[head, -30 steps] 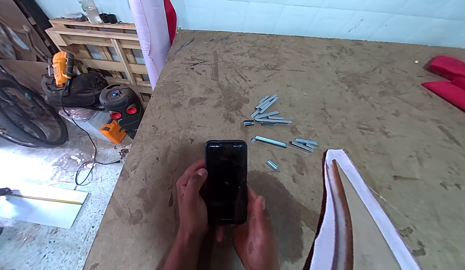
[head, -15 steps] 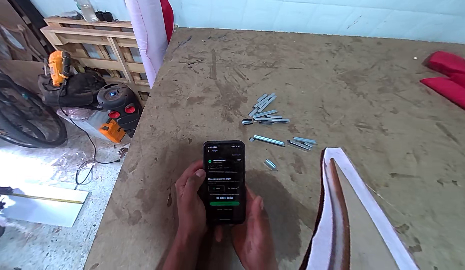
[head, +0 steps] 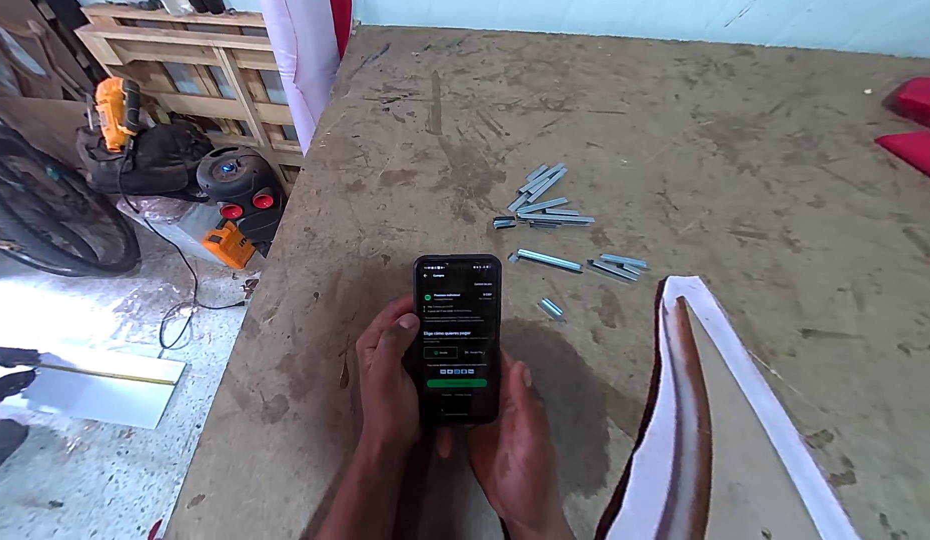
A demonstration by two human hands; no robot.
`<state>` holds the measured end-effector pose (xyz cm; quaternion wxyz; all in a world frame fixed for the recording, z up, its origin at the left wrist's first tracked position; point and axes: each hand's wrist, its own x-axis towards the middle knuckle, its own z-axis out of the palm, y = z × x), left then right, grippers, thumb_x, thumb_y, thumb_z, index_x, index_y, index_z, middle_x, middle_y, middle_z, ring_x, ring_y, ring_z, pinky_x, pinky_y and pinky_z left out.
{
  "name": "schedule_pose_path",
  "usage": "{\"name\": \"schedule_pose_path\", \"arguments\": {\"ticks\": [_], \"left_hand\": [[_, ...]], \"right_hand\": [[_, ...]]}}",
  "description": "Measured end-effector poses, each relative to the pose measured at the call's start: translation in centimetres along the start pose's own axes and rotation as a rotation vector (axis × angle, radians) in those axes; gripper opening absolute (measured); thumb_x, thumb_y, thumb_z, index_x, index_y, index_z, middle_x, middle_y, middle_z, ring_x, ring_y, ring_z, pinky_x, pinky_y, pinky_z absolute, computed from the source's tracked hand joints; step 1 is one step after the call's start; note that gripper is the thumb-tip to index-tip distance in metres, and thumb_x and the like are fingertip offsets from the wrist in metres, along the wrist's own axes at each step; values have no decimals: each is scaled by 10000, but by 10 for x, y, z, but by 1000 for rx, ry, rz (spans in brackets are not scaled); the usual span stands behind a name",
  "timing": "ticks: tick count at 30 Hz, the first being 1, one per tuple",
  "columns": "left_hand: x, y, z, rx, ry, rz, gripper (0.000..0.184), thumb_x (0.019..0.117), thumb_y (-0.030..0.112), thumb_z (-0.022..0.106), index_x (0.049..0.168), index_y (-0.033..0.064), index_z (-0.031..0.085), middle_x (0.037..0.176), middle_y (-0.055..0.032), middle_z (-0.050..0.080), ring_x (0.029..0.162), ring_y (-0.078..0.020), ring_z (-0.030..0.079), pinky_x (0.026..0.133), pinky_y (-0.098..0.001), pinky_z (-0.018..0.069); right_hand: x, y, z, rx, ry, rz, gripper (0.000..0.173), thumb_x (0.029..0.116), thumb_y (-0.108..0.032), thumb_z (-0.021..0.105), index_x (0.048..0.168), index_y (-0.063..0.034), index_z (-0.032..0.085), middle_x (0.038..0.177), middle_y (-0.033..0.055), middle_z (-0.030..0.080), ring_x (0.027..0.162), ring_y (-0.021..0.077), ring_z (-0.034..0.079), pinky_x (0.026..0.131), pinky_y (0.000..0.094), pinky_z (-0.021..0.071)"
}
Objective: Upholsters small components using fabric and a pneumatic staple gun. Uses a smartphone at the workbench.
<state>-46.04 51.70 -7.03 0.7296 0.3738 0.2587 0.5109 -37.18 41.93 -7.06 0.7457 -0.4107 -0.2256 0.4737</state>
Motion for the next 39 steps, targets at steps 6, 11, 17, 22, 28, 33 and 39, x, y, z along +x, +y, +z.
{"name": "schedule_pose_path", "arguments": {"ticks": [6, 11, 17, 22, 28, 33, 39], "left_hand": [[-1, 2, 2, 12, -5, -12, 417, 1030, 361, 462, 1211, 65, 694, 1024, -185, 715, 890, -245, 726, 783, -450, 625], [0, 2, 1, 30, -10, -8, 420, 1034, 356, 446, 1221, 69, 690, 1029, -176, 715, 881, -234, 725, 764, -439, 626], [0, 2, 2, 48, 5, -4, 399, 1035, 323, 440, 1220, 76, 692, 1028, -160, 720, 878, -225, 724, 756, -432, 625], [0, 4, 1, 47, 12, -5, 400, 1035, 339, 448, 1216, 80, 693, 1035, -154, 719, 886, -217, 723, 757, -423, 625], [1, 4, 2, 42, -2, 12, 413, 1042, 326, 405, 1189, 69, 693, 1022, -152, 716, 878, -213, 720, 750, -418, 622], [1, 4, 2, 36, -1, 7, 414, 1042, 328, 414, 1200, 66, 692, 1031, -154, 713, 880, -217, 718, 750, -421, 621], [1, 4, 2, 29, 5, -5, 405, 1038, 343, 432, 1199, 84, 698, 1028, -149, 716, 878, -219, 718, 743, -429, 622]], "right_hand": [[0, -1, 3, 14, 39, 20, 559, 1040, -456, 441, 1402, -34, 500, 1149, 210, 673, 798, 274, 721, 492, 382, 593], [0, -4, 5, -13, 42, 27, 458, 1019, -293, 422, 1384, -30, 509, 1099, 225, 672, 761, 276, 713, 477, 380, 583], [0, -8, 7, -60, 0, 34, 413, 955, -118, 459, 1348, 4, 498, 1074, 237, 662, 740, 281, 699, 479, 372, 576], [-1, -10, 9, -187, -25, 47, 562, 865, -29, 599, 1405, 1, 444, 1068, 213, 674, 734, 280, 697, 513, 379, 594], [-1, -11, 10, -228, -42, 51, 582, 848, -61, 663, 1386, -5, 450, 1048, 199, 673, 712, 272, 688, 527, 368, 598], [-1, -11, 10, -218, -25, 53, 588, 867, -58, 634, 1420, -9, 439, 1066, 208, 668, 724, 281, 691, 526, 376, 600], [0, -10, 10, -204, -22, 46, 564, 871, -52, 612, 1406, -11, 437, 1060, 215, 671, 739, 291, 699, 523, 384, 601]]}}
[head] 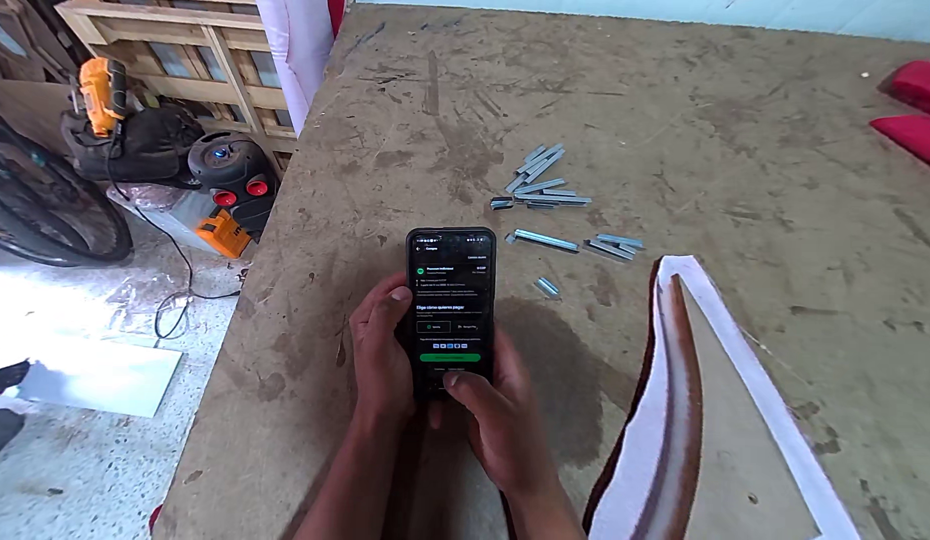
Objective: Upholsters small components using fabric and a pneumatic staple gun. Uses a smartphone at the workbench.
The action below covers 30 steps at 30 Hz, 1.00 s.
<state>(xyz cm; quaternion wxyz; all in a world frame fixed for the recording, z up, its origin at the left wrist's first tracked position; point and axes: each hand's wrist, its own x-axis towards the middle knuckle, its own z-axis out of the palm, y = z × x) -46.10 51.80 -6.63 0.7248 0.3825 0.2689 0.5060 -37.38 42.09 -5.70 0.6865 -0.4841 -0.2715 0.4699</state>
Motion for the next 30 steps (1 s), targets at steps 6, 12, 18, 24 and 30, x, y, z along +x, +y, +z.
{"name": "schedule_pose_path", "arguments": {"ticks": [6, 12, 18, 24, 30], "left_hand": [[0, -1, -1, 3, 1, -9, 408, 1035, 336, 430, 1213, 80, 694, 1041, -158, 713, 891, -228, 718, 749, -440, 621], [0, -1, 0, 4, -10, -9, 415, 1043, 342, 416, 1225, 86, 688, 1044, -160, 713, 885, -230, 720, 743, -439, 623], [0, 0, 0, 6, -3, -14, 410, 1043, 341, 416, 1214, 87, 690, 1033, -157, 715, 875, -226, 722, 734, -434, 625], [0, -1, 1, 1, 8, -12, 402, 1040, 332, 420, 1214, 89, 690, 1038, -153, 717, 878, -222, 723, 741, -431, 625], [0, -1, 0, -3, -10, -12, 411, 1041, 344, 425, 1217, 81, 688, 1030, -162, 714, 869, -229, 723, 730, -435, 627]], "right_hand": [[1, 1, -1, 18, -10, -9, 544, 888, -47, 590, 1407, 3, 433, 1076, 229, 667, 759, 300, 704, 524, 386, 602], [1, 0, -1, 33, -11, -13, 523, 907, -47, 564, 1411, 5, 434, 1090, 235, 661, 769, 303, 703, 525, 385, 601], [1, 1, -1, 31, -7, -20, 498, 935, -68, 554, 1413, 9, 441, 1085, 239, 660, 767, 309, 702, 524, 390, 602], [1, 1, -1, 41, 3, -16, 485, 940, -72, 543, 1409, 6, 449, 1088, 241, 662, 771, 310, 704, 521, 389, 600], [1, 1, 0, 41, 3, -26, 460, 953, -86, 540, 1401, -12, 466, 1082, 239, 664, 763, 300, 703, 521, 382, 599]]}}
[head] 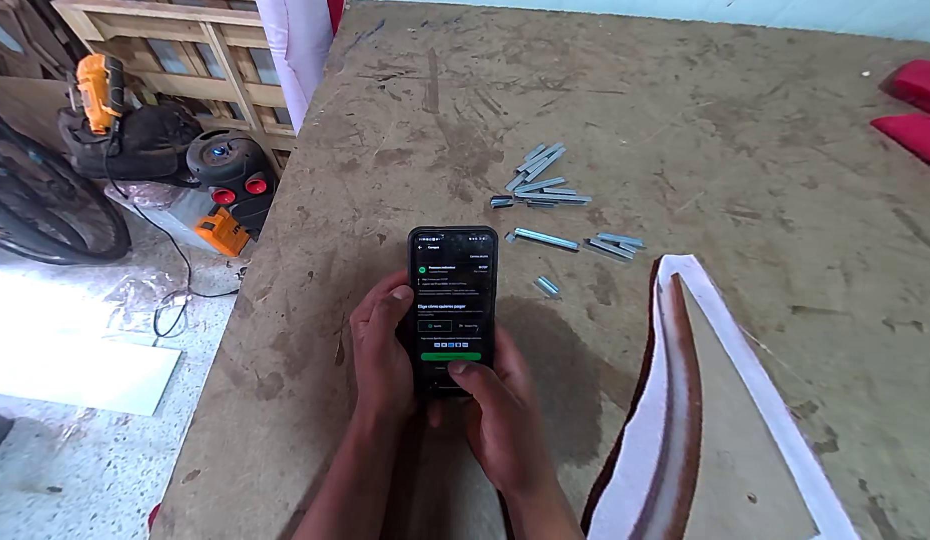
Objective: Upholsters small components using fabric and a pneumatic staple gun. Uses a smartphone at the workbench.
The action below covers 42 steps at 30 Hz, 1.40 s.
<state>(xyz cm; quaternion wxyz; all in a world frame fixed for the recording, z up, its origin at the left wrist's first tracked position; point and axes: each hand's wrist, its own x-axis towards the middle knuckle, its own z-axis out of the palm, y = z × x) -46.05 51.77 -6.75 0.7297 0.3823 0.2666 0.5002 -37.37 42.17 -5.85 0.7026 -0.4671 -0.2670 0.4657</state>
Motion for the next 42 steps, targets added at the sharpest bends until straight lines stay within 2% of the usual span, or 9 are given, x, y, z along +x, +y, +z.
{"name": "schedule_pose_path", "arguments": {"ticks": [15, 18, 23, 32, 42], "left_hand": [[0, 0, 0, -8, -15, 8, 405, 1043, 338, 423, 1215, 86, 688, 1028, -156, 714, 872, -217, 722, 736, -428, 626], [0, 0, 0, 5, -11, 15, 403, 1040, 337, 427, 1199, 81, 695, 1019, -145, 715, 863, -210, 719, 733, -417, 624], [1, 0, 0, -21, -26, 13, 408, 1041, 356, 441, 1196, 78, 696, 1019, -151, 717, 857, -214, 723, 725, -425, 627], [0, 1, 0, -10, 1, 6, 406, 1041, 344, 445, 1226, 76, 687, 1036, -163, 718, 875, -232, 726, 745, -437, 628], [0, 1, -1, -8, -3, 6, 410, 1048, 340, 429, 1220, 71, 686, 1024, -165, 717, 866, -230, 725, 740, -435, 627]], "right_hand": [[1, 1, 0, 0, 12, 3, 450, 961, -69, 518, 1405, -12, 471, 1084, 251, 660, 770, 314, 706, 512, 388, 599], [0, 1, 0, 6, 11, 5, 441, 975, -105, 526, 1404, -19, 474, 1089, 249, 665, 767, 311, 708, 513, 387, 599], [0, 2, -2, 25, 23, 13, 464, 1013, -261, 502, 1425, -48, 481, 1124, 234, 666, 804, 304, 711, 530, 393, 604], [-1, 5, -2, 60, 38, 15, 462, 1037, -311, 429, 1426, -73, 504, 1144, 232, 663, 835, 297, 712, 551, 400, 605], [0, 5, -1, 60, 48, 18, 458, 1041, -319, 399, 1417, -89, 523, 1119, 232, 667, 787, 290, 707, 521, 387, 592]]}}
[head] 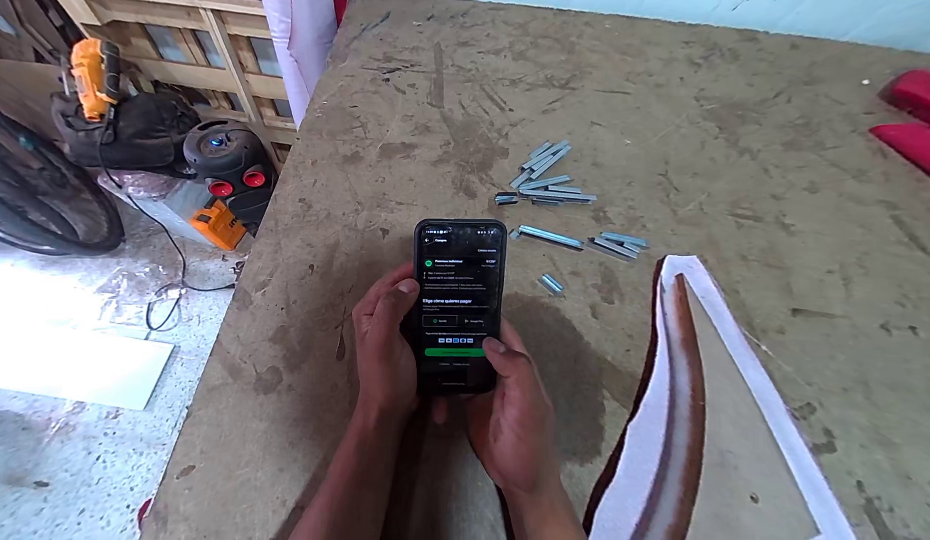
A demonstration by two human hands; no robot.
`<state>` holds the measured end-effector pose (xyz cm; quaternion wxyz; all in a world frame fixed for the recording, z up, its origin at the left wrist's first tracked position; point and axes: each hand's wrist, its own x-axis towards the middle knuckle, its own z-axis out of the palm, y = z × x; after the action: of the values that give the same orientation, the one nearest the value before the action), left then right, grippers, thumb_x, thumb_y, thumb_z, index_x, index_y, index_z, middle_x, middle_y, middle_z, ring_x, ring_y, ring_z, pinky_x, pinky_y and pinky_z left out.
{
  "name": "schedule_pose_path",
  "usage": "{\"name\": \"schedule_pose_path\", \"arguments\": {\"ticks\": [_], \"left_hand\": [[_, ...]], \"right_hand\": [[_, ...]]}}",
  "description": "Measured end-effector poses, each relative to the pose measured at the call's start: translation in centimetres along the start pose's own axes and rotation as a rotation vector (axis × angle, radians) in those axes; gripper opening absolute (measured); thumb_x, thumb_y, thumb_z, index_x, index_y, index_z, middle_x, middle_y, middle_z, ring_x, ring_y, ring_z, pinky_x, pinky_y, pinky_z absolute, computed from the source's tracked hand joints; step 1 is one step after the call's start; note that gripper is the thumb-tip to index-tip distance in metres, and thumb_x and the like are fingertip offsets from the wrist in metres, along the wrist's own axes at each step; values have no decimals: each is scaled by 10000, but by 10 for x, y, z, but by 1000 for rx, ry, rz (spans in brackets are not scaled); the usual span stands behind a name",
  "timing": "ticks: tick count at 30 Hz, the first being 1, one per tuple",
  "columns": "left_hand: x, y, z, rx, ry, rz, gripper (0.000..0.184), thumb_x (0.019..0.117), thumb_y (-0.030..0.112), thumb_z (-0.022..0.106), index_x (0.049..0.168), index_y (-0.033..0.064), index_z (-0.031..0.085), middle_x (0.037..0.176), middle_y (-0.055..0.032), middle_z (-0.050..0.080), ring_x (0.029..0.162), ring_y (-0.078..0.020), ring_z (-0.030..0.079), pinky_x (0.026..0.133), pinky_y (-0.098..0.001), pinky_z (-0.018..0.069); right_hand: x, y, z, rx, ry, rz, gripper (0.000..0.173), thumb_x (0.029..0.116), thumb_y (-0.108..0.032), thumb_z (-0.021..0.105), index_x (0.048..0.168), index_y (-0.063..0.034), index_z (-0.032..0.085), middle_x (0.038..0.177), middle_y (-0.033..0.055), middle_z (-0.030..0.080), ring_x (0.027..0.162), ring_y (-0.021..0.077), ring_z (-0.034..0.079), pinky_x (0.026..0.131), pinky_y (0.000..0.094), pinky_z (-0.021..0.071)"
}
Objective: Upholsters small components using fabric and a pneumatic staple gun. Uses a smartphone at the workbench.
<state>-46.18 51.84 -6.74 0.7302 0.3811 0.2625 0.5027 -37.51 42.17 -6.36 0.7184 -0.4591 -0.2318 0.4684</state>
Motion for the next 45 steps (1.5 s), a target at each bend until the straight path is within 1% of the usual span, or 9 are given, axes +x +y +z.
{"name": "schedule_pose_path", "arguments": {"ticks": [10, 13, 16, 21, 24, 27, 34, 39, 45], "left_hand": [[0, 0, 1, 56, 24, 29, 393, 1042, 339, 444, 1176, 83, 710, 999, -128, 715, 847, -200, 711, 720, -406, 620], [0, 0, 2, 64, 34, 24, 377, 1038, 331, 454, 1159, 85, 712, 984, -128, 716, 842, -198, 712, 717, -401, 620], [-1, 0, 2, 68, 23, 29, 384, 1041, 347, 455, 1186, 96, 706, 1012, -128, 717, 870, -201, 714, 736, -407, 620], [-1, -1, 2, 69, 15, 45, 388, 1042, 345, 447, 1180, 95, 709, 1005, -124, 716, 861, -195, 711, 726, -402, 619], [-1, -2, 1, 47, -35, 116, 410, 1033, 391, 485, 1180, 82, 710, 1001, -121, 717, 855, -192, 712, 727, -403, 622], [-2, -3, 0, 50, -82, 200, 417, 1024, 433, 523, 1137, 88, 729, 975, -93, 716, 832, -167, 705, 716, -374, 621], [0, -4, -1, 55, -73, 211, 392, 1028, 397, 509, 1119, 86, 730, 958, -87, 709, 826, -163, 699, 716, -372, 617], [1, -3, -1, 38, -57, 210, 384, 1024, 389, 521, 1103, 80, 734, 943, -93, 711, 816, -163, 701, 709, -368, 617], [0, -2, 0, 51, -57, 206, 382, 1035, 365, 494, 1117, 75, 730, 950, -102, 712, 812, -170, 704, 702, -373, 620]], "right_hand": [[-1, 1, -1, -1, -6, -13, 456, 1050, -342, 394, 1418, -107, 523, 1100, 224, 652, 742, 277, 681, 516, 386, 579], [-1, 2, -1, -15, 11, -9, 458, 1038, -336, 393, 1421, -127, 533, 1113, 216, 655, 774, 281, 687, 538, 398, 584], [-2, 2, -2, -27, 21, -5, 461, 1040, -344, 393, 1421, -127, 535, 1116, 217, 657, 772, 290, 687, 543, 406, 587], [-2, 1, -1, -25, 16, -10, 456, 1046, -339, 388, 1418, -118, 533, 1103, 219, 654, 743, 280, 683, 522, 397, 583], [-2, 0, -1, -20, 23, -25, 448, 1040, -352, 422, 1390, -103, 552, 1096, 210, 659, 757, 276, 685, 536, 396, 587], [-1, 0, -2, -7, 17, -57, 462, 1030, -396, 484, 1360, -84, 572, 1079, 209, 670, 764, 269, 697, 535, 389, 595], [-1, 0, -1, -11, -1, -69, 511, 1025, -446, 530, 1369, -70, 561, 1084, 209, 662, 741, 263, 689, 529, 377, 596], [0, -2, 1, -25, -1, -80, 492, 1029, -397, 546, 1357, -32, 547, 1086, 191, 666, 767, 245, 697, 524, 354, 597], [1, -2, 2, -46, -5, -86, 510, 1013, -396, 581, 1359, -23, 534, 1078, 196, 664, 776, 253, 698, 517, 356, 595]]}}
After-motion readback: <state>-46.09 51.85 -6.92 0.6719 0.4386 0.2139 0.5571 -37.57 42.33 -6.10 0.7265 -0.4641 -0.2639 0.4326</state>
